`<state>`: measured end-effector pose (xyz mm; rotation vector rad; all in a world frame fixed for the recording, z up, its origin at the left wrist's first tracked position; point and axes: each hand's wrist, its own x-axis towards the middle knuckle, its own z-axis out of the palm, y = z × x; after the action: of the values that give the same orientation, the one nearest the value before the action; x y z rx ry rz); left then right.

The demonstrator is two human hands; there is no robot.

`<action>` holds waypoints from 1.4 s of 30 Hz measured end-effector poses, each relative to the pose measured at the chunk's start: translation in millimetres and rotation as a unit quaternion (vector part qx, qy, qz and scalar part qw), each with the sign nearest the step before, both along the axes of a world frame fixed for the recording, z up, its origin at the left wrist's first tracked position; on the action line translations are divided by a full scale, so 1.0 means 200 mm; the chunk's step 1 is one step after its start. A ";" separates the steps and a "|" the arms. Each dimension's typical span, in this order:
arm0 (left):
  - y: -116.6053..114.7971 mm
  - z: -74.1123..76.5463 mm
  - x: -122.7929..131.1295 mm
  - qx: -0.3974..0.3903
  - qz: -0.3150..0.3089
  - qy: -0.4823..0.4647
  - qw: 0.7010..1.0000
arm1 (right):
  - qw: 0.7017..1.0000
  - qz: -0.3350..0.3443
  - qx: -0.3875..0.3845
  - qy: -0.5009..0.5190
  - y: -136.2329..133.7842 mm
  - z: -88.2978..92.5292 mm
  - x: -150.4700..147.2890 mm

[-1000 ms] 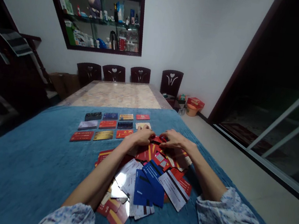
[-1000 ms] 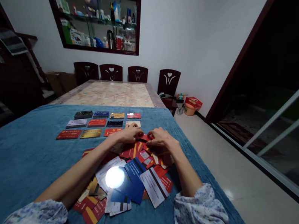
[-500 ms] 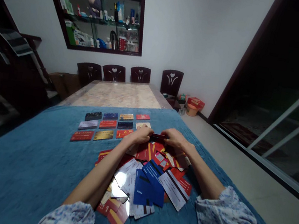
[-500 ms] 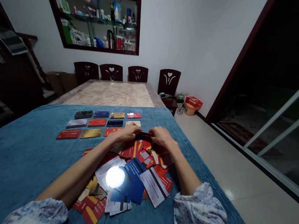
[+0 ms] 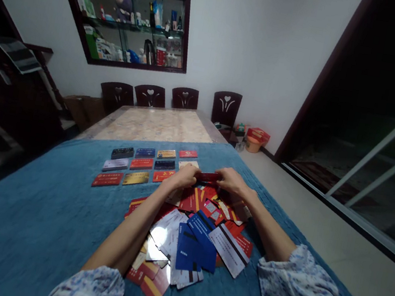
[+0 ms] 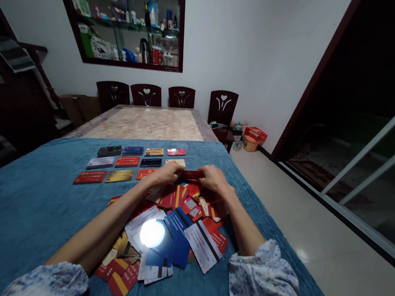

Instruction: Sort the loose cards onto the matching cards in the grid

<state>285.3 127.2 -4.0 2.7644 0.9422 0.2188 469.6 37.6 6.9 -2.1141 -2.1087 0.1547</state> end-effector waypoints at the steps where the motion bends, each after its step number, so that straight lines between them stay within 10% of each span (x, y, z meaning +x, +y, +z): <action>1: 0.00 0.00 0.00 0.001 0.001 0.000 1.000 | 1.000 0.000 0.003 0.002 0.00 0.00 0.00; 22: -0.04 0.11 0.00 -0.018 -0.039 -0.191 0.981 | 0.976 0.043 0.202 0.071 0.01 0.05 -0.03; 42: -0.01 0.11 -0.04 0.034 -0.037 -0.190 0.981 | 0.980 0.082 0.181 -0.023 -0.01 0.02 -0.12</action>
<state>276.8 125.0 18.7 2.6700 0.7429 0.7473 445.2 35.4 11.7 -1.7524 -2.1400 -0.2458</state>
